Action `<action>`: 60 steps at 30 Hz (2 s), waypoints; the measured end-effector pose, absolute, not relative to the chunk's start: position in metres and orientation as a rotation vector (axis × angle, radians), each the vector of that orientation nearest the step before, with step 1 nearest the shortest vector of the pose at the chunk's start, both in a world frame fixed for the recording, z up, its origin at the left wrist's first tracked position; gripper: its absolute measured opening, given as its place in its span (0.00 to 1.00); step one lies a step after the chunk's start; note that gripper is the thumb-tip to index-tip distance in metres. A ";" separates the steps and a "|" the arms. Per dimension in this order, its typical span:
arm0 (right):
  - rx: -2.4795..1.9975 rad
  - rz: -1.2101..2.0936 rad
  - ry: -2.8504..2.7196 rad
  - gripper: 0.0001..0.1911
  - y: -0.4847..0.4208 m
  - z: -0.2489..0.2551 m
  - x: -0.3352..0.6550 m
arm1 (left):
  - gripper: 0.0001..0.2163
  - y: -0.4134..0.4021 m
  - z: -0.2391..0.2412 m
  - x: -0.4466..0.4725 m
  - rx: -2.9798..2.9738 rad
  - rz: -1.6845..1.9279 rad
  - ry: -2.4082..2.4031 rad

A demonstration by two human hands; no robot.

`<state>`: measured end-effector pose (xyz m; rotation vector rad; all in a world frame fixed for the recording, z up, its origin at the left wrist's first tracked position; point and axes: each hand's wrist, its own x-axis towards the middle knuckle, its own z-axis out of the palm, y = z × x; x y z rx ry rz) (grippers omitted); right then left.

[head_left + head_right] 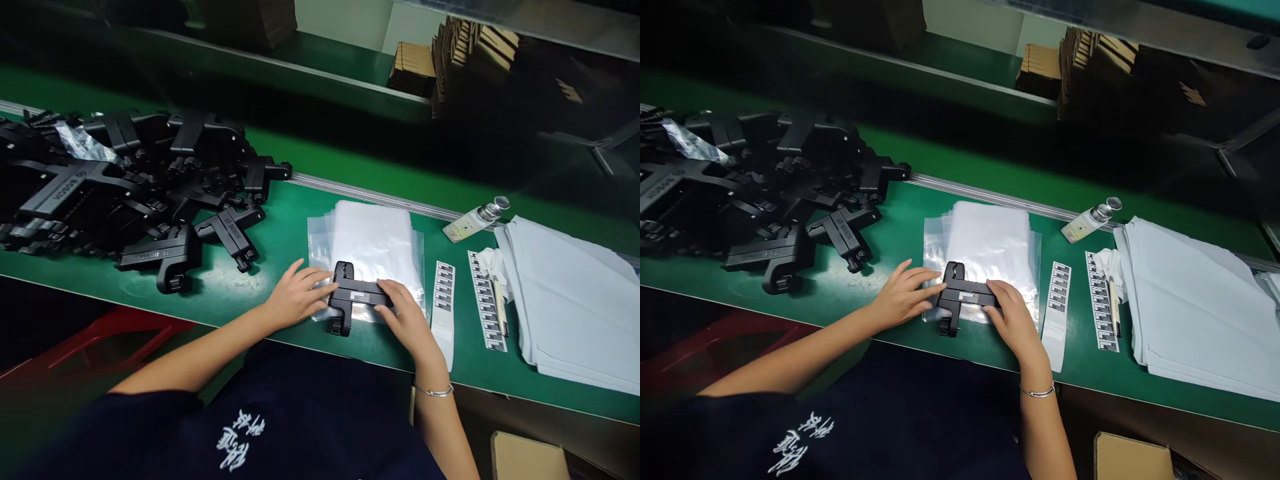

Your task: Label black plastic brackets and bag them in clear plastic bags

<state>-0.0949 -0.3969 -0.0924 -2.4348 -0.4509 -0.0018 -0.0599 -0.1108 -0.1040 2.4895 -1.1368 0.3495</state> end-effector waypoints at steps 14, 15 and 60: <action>-2.169 -0.648 -0.078 0.21 -0.414 -0.126 -0.155 | 0.10 -0.159 -0.096 -0.059 2.624 -0.248 -1.053; -2.117 -0.662 -0.046 0.20 -0.417 -0.130 -0.160 | 0.11 -0.167 -0.098 -0.059 2.676 -0.287 -1.103; -1.855 0.048 0.091 0.19 -0.402 -0.060 -0.161 | 0.08 -0.139 -0.076 -0.010 2.146 -0.765 -0.589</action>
